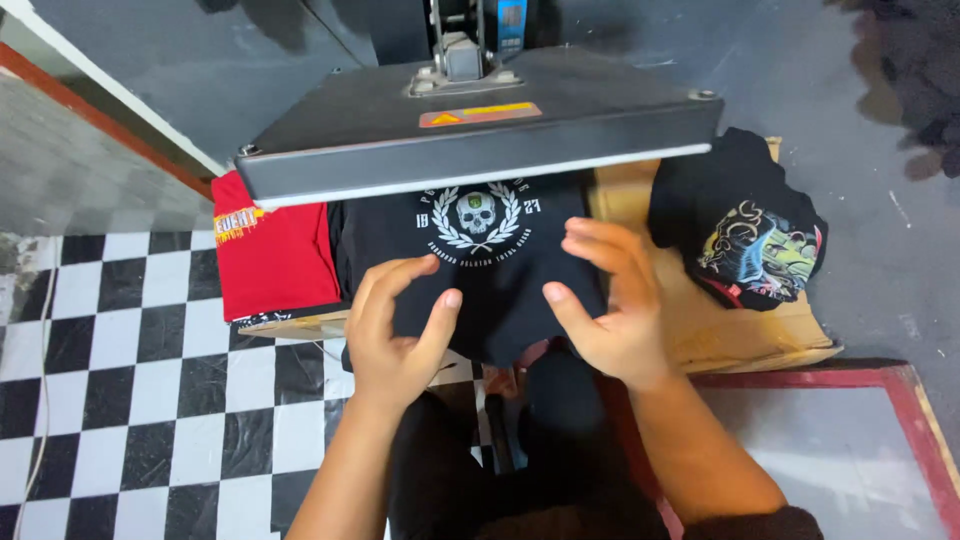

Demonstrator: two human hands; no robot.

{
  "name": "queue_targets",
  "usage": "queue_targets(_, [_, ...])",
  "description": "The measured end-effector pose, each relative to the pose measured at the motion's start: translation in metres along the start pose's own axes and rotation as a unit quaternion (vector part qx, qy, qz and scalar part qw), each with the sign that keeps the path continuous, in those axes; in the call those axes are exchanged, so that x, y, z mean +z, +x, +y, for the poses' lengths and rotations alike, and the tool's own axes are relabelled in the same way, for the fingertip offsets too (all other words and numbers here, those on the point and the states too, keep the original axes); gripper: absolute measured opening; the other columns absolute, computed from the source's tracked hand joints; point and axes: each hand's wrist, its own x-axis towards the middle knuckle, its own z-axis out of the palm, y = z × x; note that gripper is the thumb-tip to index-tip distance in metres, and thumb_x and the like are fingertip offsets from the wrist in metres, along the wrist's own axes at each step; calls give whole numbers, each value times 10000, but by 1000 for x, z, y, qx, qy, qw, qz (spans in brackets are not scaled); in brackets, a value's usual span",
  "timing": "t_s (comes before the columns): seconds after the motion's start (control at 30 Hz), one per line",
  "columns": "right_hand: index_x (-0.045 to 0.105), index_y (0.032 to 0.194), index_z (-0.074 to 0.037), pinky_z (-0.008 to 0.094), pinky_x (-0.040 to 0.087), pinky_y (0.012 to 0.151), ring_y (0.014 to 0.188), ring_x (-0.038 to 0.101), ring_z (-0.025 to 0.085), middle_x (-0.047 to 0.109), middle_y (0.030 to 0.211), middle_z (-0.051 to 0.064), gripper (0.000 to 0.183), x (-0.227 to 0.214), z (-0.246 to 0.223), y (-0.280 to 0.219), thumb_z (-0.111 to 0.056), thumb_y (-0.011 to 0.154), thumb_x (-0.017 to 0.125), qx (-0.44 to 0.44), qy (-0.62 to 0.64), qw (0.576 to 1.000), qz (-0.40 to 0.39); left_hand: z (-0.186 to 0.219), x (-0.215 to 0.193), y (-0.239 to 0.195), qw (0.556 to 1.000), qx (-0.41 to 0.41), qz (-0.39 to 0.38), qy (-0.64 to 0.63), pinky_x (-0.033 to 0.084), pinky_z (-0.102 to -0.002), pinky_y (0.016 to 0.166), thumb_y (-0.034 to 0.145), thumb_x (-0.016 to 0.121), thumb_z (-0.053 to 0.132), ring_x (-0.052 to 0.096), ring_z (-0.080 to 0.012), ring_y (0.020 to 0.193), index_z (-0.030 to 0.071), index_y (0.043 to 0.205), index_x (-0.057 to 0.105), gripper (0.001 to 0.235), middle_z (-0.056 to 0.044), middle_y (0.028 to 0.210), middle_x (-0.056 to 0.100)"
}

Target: Operating a heat press machine to transfer or cure designs on t-shirts.

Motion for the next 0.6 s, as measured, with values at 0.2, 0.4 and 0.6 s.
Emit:
queue_targets(0.2, [657, 1235, -65, 412, 464, 1084, 1260, 612, 300, 641, 1342, 132, 372, 17, 41, -56, -198, 907, 770, 93, -54, 991, -78, -46, 10, -39, 992, -97, -43, 63, 531, -356, 964, 904, 774, 162, 696, -268, 1074, 31, 1179, 677, 320, -133, 1120, 709])
queue_targets(0.4, [698, 1211, -69, 474, 312, 1079, 1328, 514, 335, 602, 1409, 169, 381, 38, 137, -137, -337, 940, 682, 117, -234, 950, -168, -161, 10, -108, 959, -129, -55, 245, 441, -471, 1023, 883, 782, 253, 558, -410, 1201, 50, 1178, 713, 364, -202, 1278, 624])
queue_targets(0.6, [670, 1223, -35, 412, 488, 1041, 1220, 604, 338, 653, 1272, 159, 331, 9, 179, -155, -205, 946, 729, 207, -165, 963, -46, -210, -18, -143, 940, -176, -19, 293, 454, -483, 1046, 848, 837, 247, 579, -405, 1181, 6, 1283, 685, 520, -213, 1225, 625])
